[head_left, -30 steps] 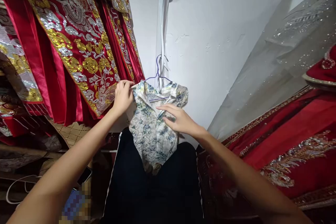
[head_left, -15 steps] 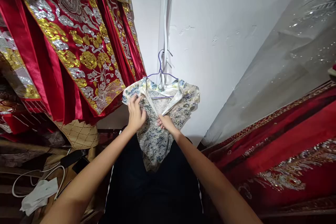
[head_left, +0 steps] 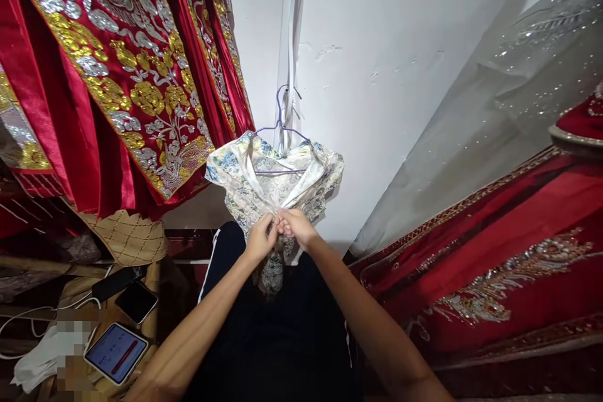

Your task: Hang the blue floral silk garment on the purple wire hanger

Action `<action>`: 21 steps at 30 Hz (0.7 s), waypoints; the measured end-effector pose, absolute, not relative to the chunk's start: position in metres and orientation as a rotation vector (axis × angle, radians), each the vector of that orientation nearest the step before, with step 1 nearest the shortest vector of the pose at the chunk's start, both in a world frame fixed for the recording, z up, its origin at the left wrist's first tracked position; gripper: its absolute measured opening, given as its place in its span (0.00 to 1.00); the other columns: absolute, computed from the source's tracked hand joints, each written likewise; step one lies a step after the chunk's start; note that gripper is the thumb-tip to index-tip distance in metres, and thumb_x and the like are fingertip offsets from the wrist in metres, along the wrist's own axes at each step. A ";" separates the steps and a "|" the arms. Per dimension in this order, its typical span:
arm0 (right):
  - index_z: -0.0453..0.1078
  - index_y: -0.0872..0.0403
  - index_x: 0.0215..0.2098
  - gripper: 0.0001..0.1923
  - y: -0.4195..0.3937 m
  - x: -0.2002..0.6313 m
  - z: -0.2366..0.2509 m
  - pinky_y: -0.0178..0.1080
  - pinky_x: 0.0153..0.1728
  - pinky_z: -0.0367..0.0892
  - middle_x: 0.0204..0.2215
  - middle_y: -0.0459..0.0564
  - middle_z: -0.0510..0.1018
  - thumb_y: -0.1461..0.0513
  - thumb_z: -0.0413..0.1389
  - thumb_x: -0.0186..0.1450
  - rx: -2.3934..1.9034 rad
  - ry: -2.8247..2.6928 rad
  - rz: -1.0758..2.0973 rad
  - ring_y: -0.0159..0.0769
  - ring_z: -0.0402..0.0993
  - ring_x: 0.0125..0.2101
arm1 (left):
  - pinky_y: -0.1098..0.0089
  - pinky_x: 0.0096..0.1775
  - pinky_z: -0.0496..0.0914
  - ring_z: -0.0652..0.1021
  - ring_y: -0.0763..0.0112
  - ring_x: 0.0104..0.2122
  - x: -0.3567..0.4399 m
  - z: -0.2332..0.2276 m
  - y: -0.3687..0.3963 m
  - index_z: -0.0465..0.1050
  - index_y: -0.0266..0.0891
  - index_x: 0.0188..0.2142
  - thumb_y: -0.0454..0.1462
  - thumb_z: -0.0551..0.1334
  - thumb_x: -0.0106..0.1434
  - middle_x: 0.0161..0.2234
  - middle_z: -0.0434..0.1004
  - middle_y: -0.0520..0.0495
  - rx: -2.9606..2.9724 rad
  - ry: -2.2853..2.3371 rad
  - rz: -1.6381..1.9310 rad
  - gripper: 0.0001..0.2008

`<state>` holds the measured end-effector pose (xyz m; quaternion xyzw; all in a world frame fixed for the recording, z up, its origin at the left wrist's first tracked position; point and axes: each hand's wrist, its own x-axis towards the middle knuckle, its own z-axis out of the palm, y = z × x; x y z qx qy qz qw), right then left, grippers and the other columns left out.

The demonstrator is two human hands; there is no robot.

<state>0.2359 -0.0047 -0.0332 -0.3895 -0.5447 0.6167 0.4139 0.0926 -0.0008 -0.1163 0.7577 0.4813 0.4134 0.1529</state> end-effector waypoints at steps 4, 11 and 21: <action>0.67 0.54 0.26 0.16 0.026 0.246 0.036 0.30 0.12 0.44 0.15 0.41 0.65 0.54 0.58 0.67 -0.940 -1.300 1.562 0.24 0.49 0.14 | 0.66 0.34 0.65 0.71 0.64 0.31 0.082 -0.107 -0.006 0.58 0.44 0.29 0.37 0.53 0.68 0.30 0.67 0.48 2.277 1.367 1.070 0.09; 0.65 0.57 0.25 0.17 0.053 0.231 0.134 0.25 0.09 0.41 0.13 0.40 0.64 0.63 0.49 0.72 -0.924 -1.250 1.549 0.19 0.46 0.09 | 0.67 0.29 0.61 0.71 0.64 0.26 0.072 -0.089 -0.004 0.61 0.43 0.27 0.33 0.56 0.64 0.27 0.68 0.49 2.421 1.284 0.888 0.09; 0.70 0.58 0.24 0.21 0.021 0.235 0.125 0.24 0.12 0.53 0.13 0.46 0.69 0.57 0.53 0.72 -0.817 -1.427 1.333 0.21 0.59 0.12 | 0.64 0.42 0.70 0.77 0.64 0.37 0.070 0.079 0.031 0.66 0.43 0.58 0.40 0.52 0.73 0.40 0.77 0.44 2.323 0.965 1.686 0.16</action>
